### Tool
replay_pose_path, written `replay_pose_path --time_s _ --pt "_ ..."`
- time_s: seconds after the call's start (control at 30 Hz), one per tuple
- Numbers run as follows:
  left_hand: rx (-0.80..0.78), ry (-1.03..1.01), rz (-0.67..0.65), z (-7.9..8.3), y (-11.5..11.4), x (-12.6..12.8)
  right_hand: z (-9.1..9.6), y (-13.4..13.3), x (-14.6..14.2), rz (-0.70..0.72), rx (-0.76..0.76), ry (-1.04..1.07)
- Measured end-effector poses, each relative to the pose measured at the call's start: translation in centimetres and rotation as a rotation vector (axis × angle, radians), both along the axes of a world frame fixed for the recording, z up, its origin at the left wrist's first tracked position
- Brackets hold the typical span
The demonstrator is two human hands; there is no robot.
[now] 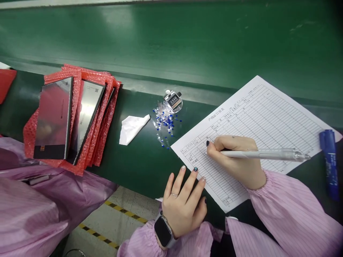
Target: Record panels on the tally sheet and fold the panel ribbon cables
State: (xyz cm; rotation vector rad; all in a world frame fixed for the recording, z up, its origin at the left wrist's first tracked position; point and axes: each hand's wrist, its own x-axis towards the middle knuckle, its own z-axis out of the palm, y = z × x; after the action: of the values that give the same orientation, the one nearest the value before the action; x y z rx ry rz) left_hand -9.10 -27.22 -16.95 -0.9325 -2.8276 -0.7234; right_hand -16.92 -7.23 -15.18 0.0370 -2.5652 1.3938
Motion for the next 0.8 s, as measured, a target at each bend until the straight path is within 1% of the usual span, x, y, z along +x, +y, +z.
replay_pose_path --time_s 0.07,0.13,0.2,0.3,0.47,0.57,0.7,0.8 --pt "0.01 -0.003 0.024 0.0 0.2 -0.1 0.3 0.4 0.3 -0.014 -0.141 -0.019" --pt "0.028 -0.007 0.05 0.1 0.4 -0.1 0.7 1.1 0.9 0.005 -0.292 0.025" --pt "0.035 -0.018 0.059 0.2 0.5 -0.1 1.1 1.8 1.9 0.077 -0.346 0.101" --pt "0.019 -0.035 0.053 0.4 0.5 -0.1 1.6 2.5 4.1 0.186 -0.331 0.083" --pt "-0.016 -0.049 0.022 0.4 0.3 -0.3 1.3 3.6 7.7 0.24 -0.289 -0.087" --pt "-0.035 -0.046 0.009 0.5 0.3 -0.3 0.9 4.2 9.1 0.263 -0.277 -0.111" --pt "-0.045 -0.043 0.014 0.7 0.3 -0.4 0.5 4.1 10.0 0.256 -0.236 -0.1" --pt "-0.049 -0.052 0.021 0.7 0.4 -0.3 0.4 3.5 10.2 0.163 -0.224 -0.095"
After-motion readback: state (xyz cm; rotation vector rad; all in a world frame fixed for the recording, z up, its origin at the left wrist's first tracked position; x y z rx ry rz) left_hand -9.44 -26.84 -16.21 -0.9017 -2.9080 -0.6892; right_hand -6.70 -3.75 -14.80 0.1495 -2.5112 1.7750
